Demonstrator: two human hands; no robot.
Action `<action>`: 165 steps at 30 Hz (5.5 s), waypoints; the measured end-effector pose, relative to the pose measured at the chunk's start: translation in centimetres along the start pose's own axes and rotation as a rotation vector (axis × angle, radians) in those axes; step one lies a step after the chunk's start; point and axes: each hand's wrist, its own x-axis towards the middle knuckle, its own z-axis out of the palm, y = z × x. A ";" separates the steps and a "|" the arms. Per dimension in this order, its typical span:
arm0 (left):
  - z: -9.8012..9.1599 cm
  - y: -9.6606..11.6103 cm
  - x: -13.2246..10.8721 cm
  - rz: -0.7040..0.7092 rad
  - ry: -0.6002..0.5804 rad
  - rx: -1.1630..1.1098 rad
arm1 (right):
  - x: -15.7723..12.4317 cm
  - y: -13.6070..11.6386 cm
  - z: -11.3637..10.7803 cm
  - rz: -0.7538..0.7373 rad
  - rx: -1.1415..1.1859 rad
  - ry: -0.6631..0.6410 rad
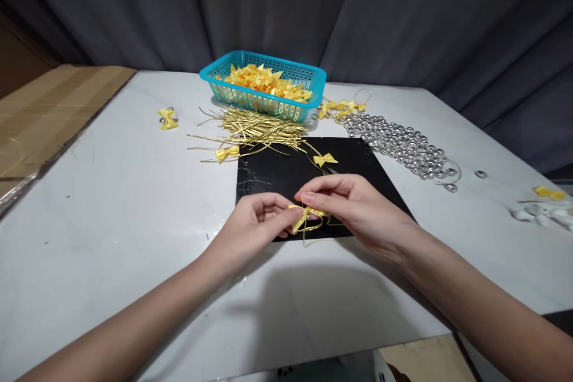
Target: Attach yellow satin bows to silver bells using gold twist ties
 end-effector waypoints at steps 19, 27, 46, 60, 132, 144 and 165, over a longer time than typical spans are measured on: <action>0.4 -0.1 0.1 0.061 0.097 -0.078 | 0.1 0.6 0.5 -0.065 -0.015 0.057; 0.0 -0.6 0.3 0.069 0.231 -0.181 | -1.6 0.7 1.1 0.203 -0.069 -0.043; 0.1 -0.2 0.0 0.048 0.170 -0.087 | -2.6 -1.9 -3.2 -0.824 -1.423 0.215; 0.1 -0.2 -0.1 0.054 0.140 -0.066 | -2.1 -0.7 -2.0 -0.884 -1.303 -0.007; 0.0 -0.4 0.2 -0.006 0.043 -0.207 | -4.7 0.5 0.3 -0.765 -1.237 0.082; 0.1 -0.4 0.2 -0.058 0.026 -0.246 | -4.6 1.7 -0.4 -0.624 -1.347 -0.093; 0.2 -0.8 0.1 0.026 -0.009 -0.057 | -2.9 0.9 0.1 -0.462 -1.258 -0.331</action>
